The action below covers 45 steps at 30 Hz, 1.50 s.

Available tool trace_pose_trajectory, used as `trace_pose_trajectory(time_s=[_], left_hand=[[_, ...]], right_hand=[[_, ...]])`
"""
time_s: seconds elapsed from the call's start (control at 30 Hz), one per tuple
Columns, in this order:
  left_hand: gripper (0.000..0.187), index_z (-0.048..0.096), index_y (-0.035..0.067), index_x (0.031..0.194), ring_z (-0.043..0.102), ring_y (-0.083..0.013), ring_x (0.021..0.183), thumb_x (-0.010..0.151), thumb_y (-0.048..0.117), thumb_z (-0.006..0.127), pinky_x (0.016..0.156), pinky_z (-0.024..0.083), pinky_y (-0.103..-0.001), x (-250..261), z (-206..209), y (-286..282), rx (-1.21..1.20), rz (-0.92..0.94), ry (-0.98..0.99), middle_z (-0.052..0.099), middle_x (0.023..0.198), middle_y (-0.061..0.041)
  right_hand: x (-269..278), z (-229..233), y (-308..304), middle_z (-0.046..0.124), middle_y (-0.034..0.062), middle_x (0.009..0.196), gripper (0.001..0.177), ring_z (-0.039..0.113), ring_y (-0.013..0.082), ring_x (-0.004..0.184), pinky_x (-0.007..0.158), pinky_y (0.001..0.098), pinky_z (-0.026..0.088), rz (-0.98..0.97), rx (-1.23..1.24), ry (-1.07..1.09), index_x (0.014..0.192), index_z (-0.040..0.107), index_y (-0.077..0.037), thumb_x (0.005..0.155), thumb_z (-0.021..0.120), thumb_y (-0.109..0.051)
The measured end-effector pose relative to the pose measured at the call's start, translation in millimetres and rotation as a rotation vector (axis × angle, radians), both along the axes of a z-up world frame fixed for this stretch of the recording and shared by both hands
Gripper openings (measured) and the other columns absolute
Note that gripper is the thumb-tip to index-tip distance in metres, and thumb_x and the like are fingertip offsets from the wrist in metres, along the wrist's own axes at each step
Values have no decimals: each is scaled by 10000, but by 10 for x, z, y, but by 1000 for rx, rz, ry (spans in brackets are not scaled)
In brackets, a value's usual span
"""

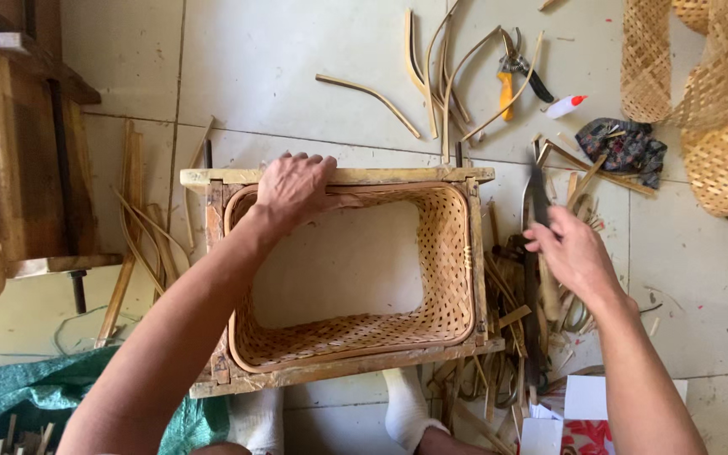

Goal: The person is assembling a rectangular basket by fitting a pre-woven basket body into a wooden mold. They use a knife and a hammer to adjust and secure the basket's frame and edges.

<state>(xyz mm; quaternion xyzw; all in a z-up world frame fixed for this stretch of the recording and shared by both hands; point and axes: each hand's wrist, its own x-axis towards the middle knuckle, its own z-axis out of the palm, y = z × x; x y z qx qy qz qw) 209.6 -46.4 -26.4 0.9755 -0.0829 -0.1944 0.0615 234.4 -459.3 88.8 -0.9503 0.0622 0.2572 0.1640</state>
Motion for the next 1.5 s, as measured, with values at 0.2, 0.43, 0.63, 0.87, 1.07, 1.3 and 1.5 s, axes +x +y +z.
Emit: trace_pose_trajectory(time_s=[0.2, 0.43, 0.63, 0.87, 1.07, 1.3, 1.5], left_hand=[[768, 309, 144, 1637, 307, -287, 1541, 989, 512, 495, 1261, 132, -572, -726, 205, -104, -273, -226, -454, 345, 1670, -126], [724, 222, 42, 1612, 512, -429, 1299, 1044, 415, 471, 1028, 479, -503, -2217, 383, -708, -524, -357, 266, 445, 1513, -286], [611, 296, 46, 1578, 678, -374, 1103, 1022, 207, 493, 884, 575, -453, -2242, 280, -672, -517, -389, 266, 528, 1461, -239], [646, 297, -29, 1601, 642, -386, 1193, 1048, 234, 501, 969, 538, -459, -2378, 244, -696, -538, -351, 13, 570, 1437, -254], [805, 372, 42, 1508, 592, -376, 1249, 792, 354, 564, 1079, 387, -565, -2585, 118, -414, -376, -396, -413, 634, 1326, -223], [588, 535, -25, 1360, 677, -326, 984, 844, 199, 707, 877, 530, -437, -2821, 289, -107, -570, -186, -191, 703, 1119, -158], [580, 557, 21, 1322, 685, -318, 927, 816, 248, 727, 844, 539, -438, -2801, 295, -149, -509, -177, -244, 707, 1050, -128]], right_hand=[[-191, -703, -855, 739, 149, 1193, 275, 781, 238, 939, 833, 422, 623, -206, -74, 56, 1300, 541, -43, 1067, 511, -187], [-507, -1499, -1357, 817, 155, 1040, 157, 797, 232, 865, 780, 388, 598, -129, -18, -17, 1112, 624, -25, 1014, 602, -145], [-538, -1834, -1591, 760, 197, 1038, 280, 722, 394, 938, 773, 519, 559, -30, -177, -183, 1096, 640, -43, 928, 683, -263], [-588, -1889, -1700, 729, 297, 1003, 355, 705, 499, 943, 833, 573, 563, -16, -344, -146, 1220, 622, -50, 967, 649, -299], [-713, -1776, -1664, 731, 301, 1061, 411, 688, 510, 999, 879, 589, 552, -26, -446, -131, 1288, 640, -104, 951, 673, -338], [-744, -1888, -1840, 746, 234, 1055, 475, 708, 459, 990, 866, 570, 563, -11, -440, -167, 1350, 625, -148, 943, 683, -387], [-704, -1574, -1450, 731, 201, 1171, 542, 708, 396, 990, 840, 524, 557, 30, -200, -459, 1382, 599, -80, 941, 684, -383]])
